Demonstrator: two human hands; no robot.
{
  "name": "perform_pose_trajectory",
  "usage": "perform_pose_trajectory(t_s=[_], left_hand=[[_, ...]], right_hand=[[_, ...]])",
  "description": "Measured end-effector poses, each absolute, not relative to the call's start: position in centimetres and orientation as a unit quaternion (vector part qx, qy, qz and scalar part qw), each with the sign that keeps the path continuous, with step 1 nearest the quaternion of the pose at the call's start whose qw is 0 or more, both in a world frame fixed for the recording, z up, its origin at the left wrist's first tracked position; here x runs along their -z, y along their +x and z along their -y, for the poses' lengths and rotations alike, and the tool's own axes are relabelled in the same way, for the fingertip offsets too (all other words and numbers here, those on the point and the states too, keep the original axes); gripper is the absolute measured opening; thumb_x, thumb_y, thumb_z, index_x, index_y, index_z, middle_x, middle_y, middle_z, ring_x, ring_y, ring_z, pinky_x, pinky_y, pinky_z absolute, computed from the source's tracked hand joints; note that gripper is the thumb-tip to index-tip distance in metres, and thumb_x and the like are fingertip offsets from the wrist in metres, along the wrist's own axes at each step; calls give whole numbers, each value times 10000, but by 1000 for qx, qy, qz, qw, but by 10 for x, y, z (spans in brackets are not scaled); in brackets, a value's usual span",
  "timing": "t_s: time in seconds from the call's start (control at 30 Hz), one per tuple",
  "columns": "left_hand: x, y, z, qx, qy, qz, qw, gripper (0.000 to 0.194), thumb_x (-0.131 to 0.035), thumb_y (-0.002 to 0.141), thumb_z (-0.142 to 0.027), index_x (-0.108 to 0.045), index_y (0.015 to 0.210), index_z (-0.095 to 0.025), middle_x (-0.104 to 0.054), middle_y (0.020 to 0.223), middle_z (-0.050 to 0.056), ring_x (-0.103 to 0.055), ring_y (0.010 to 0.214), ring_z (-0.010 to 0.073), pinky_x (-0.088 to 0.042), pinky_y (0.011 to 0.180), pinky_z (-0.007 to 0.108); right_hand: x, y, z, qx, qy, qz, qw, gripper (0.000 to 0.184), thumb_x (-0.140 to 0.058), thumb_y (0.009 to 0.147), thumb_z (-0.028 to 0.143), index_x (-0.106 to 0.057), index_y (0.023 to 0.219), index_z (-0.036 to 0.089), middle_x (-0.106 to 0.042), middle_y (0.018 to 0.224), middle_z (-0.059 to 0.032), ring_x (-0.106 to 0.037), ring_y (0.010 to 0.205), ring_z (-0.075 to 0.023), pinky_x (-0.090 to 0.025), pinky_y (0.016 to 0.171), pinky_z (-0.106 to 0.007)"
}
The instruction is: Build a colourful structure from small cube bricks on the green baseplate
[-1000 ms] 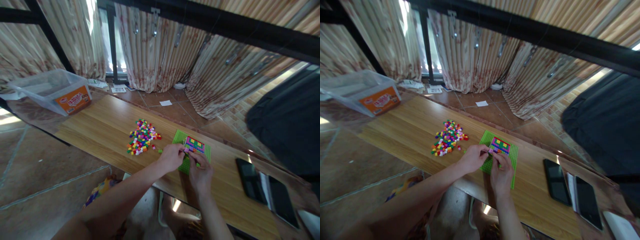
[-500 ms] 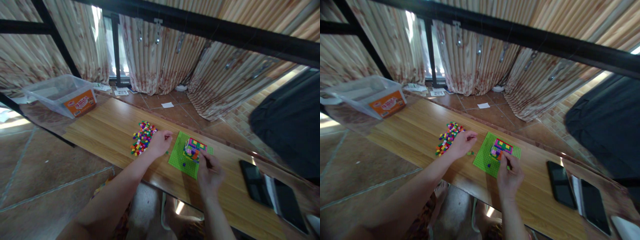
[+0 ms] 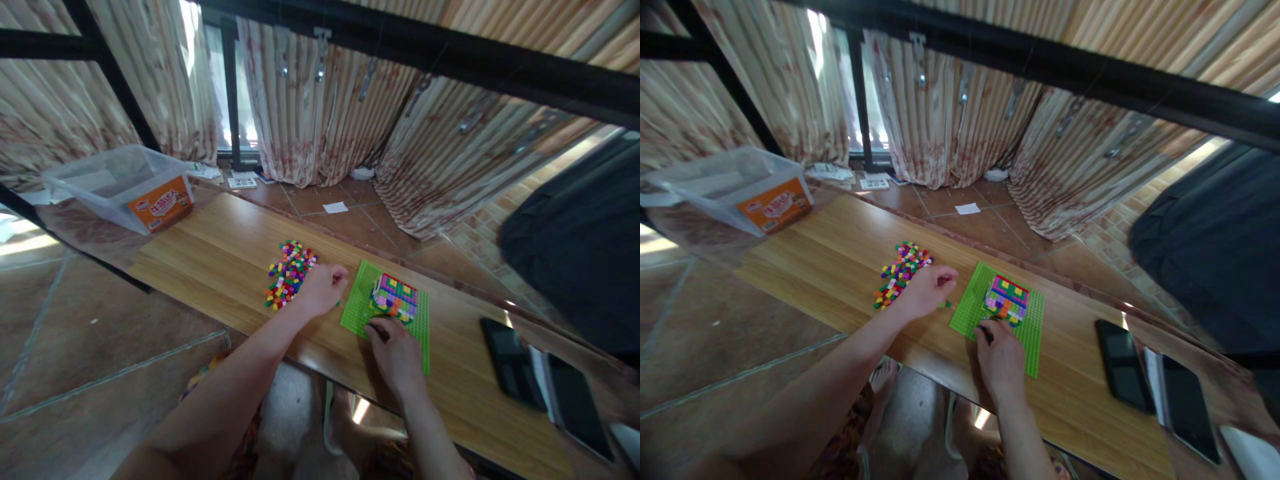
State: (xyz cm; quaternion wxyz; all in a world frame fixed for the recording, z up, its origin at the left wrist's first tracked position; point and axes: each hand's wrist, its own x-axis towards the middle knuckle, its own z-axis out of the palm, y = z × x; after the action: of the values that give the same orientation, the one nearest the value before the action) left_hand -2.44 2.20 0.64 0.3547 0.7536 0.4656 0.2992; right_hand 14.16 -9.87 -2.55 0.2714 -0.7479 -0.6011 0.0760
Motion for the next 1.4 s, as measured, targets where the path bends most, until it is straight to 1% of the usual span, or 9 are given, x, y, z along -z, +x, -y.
perform_pose_trajectory(t_s=[0.13, 0.27, 0.43, 0.5, 0.67, 0.8, 0.93, 1.07, 1.4], left_hand=[[-5, -19, -18, -289, 766, -449, 358, 248, -504, 840, -146, -710, 976, -126, -744, 909, 65, -667, 779, 152, -509, 739, 254], [-4, -14, -15, -279, 773, -443, 359, 254, -495, 842, -158, -708, 982, -150, -742, 927, 54, -664, 805, 151, -505, 757, 253], [-4, -4, -8, -268, 771, -446, 367, 271, -505, 841, -170, -696, 1032, -151, -738, 966, 61, -670, 855, 160, -514, 808, 270], [-3, 1, -4, -265, 771, -446, 369, 281, -506, 840, -171, -688, 1054, -156, -737, 974, 58, -671, 866, 161, -518, 822, 273], [0, 11, 4, -255, 793, -436, 341, 285, -535, 833, -185, -657, 1090, -181, -726, 984, 46, -667, 876, 175, -517, 849, 297], [3, 19, 8, -266, 815, -423, 295, 303, -564, 843, -236, -610, 1140, -193, -688, 1069, 61, -645, 952, 200, -508, 882, 325], [5, 25, 8, -261, 835, -404, 268, 289, -530, 884, -269, -582, 1157, -188, -652, 1110, 82, -621, 1025, 223, -498, 909, 347], [4, 28, 7, -244, 843, -397, 268, 272, -502, 911, -313, -576, 1142, -191, -645, 1104, 84, -621, 1018, 227, -504, 884, 348], [7, 31, 7, -244, 847, -387, 272, 227, -441, 932, -275, -581, 1084, -183, -661, 1049, 78, -636, 968, 213, -508, 842, 327]], right_hand=[[21, 140, 98, -111, -726, 609, 297, 238, -543, 832, 377, -704, 831, 202, -702, 864, -64, -634, 735, -200, -464, 689, -341], [15, 145, 100, -171, -711, 549, 404, 245, -577, 816, 401, -705, 895, 207, -723, 895, -57, -661, 795, -204, -502, 743, -350], [12, 157, 94, -167, -696, 459, 526, 284, -622, 785, 392, -693, 951, 173, -727, 925, -80, -672, 825, -209, -524, 796, -379], [12, 161, 93, -143, -700, 463, 524, 291, -612, 796, 392, -698, 973, 177, -727, 952, -85, -672, 846, -212, -523, 810, -386], [11, 165, 92, -62, -720, 515, 461, 254, -580, 831, 386, -712, 941, 200, -727, 950, -74, -667, 821, -200, -518, 782, -360], [14, 164, 88, -35, -707, 546, 449, 225, -560, 858, 355, -708, 942, 209, -719, 933, -59, -651, 797, -182, -510, 770, -350], [18, 167, 82, -2, -682, 556, 476, 173, -607, 827, 342, -727, 886, 232, -687, 971, -57, -618, 921, -200, -481, 840, -381], [23, 173, 78, -29, -692, 522, 498, 176, -646, 788, 364, -744, 869, 242, -642, 1014, -56, -589, 970, -209, -458, 868, -402], [27, 169, 76, 3, -704, 532, 471, 160, -658, 792, 387, -759, 834, 271, -610, 1203, -64, -514, 1129, -242, -349, 989, -471]])
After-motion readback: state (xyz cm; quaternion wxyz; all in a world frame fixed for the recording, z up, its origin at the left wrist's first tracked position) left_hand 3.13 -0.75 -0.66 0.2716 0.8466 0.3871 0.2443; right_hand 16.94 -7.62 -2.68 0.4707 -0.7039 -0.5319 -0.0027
